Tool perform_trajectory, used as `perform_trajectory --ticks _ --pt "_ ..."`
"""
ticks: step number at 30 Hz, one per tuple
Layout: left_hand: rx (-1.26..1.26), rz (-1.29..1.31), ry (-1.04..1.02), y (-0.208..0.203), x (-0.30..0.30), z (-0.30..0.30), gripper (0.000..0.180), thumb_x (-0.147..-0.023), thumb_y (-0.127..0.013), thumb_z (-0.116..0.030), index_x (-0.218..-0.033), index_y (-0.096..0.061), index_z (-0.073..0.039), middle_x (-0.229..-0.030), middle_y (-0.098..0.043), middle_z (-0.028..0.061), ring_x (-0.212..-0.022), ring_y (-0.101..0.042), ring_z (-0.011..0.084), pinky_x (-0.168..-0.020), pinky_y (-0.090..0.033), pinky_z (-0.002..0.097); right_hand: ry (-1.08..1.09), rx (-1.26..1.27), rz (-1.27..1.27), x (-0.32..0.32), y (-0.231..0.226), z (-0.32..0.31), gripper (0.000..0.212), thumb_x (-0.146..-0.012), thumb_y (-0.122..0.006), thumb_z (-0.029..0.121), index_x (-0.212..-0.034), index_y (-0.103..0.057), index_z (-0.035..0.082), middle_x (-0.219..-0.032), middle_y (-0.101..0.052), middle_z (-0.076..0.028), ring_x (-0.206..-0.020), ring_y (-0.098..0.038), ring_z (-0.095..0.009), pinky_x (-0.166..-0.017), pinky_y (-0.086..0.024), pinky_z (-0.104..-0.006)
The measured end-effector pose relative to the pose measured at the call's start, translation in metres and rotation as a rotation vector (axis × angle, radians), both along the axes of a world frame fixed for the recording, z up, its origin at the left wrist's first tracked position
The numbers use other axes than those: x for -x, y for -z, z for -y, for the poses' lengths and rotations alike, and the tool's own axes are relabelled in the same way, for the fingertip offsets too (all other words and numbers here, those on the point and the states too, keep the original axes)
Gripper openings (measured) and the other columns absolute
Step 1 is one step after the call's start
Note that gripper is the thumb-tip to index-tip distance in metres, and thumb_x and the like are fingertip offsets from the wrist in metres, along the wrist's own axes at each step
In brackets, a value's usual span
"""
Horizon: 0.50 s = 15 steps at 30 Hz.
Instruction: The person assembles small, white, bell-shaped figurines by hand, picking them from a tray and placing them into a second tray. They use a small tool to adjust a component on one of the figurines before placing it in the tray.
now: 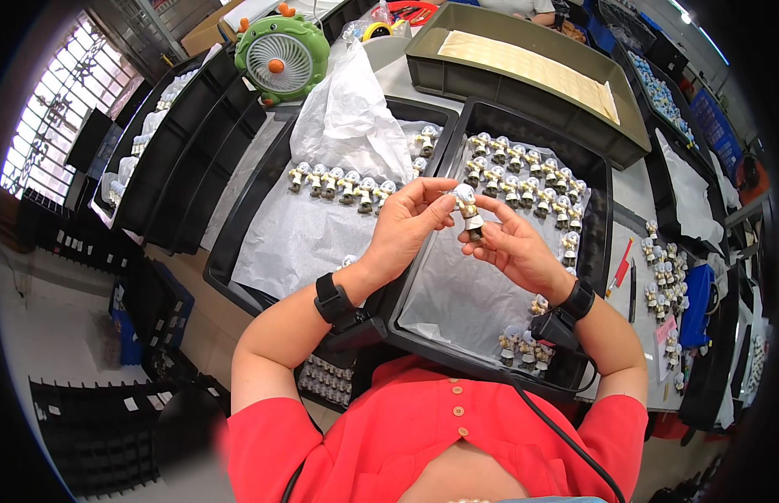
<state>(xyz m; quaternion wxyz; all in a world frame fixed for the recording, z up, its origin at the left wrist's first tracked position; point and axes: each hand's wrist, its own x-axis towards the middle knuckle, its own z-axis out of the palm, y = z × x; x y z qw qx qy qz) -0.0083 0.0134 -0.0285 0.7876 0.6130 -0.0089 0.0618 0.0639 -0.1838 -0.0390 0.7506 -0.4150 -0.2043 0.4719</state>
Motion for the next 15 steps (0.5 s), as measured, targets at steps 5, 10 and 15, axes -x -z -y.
perform_trajectory --ticks 5,10,15 --pt "-0.001 0.015 -0.007 0.002 -0.002 0.001 0.035 -0.092 -0.060 -0.019 -0.121 -0.052 -0.002 -0.097 -0.062 0.0029 -0.078 -0.057 0.0072 -0.073 -0.047 0.0223 0.065 0.018 -0.051 -0.004 0.003 0.001 0.038 -0.094 -0.056 0.019 -0.126 -0.042 0.004 -0.109 -0.059 -0.014 -0.096 -0.062 -0.019 -0.081 -0.051 -0.0263" --pt "-0.018 -0.045 0.015 -0.001 0.000 0.001 0.040 -0.091 -0.060 -0.021 -0.125 -0.047 -0.003 -0.102 -0.062 0.0047 -0.087 -0.060 0.0105 -0.075 -0.048 0.0236 0.307 0.121 0.061 -0.006 0.003 0.001 0.025 -0.089 -0.064 0.019 -0.105 -0.055 0.002 -0.098 -0.063 -0.007 -0.086 -0.065 -0.016 -0.076 -0.052 -0.0230" --pt "0.251 -0.212 0.139 -0.008 0.003 0.009 0.042 -0.092 -0.060 -0.024 -0.126 -0.046 -0.003 -0.112 -0.060 0.0065 -0.098 -0.061 0.0156 -0.082 -0.050 0.0275 0.629 0.258 0.794 0.003 -0.008 0.000 0.017 -0.078 -0.071 0.002 -0.092 -0.061 0.003 -0.089 -0.064 -0.004 -0.079 -0.065 -0.015 -0.065 -0.052 -0.0248"
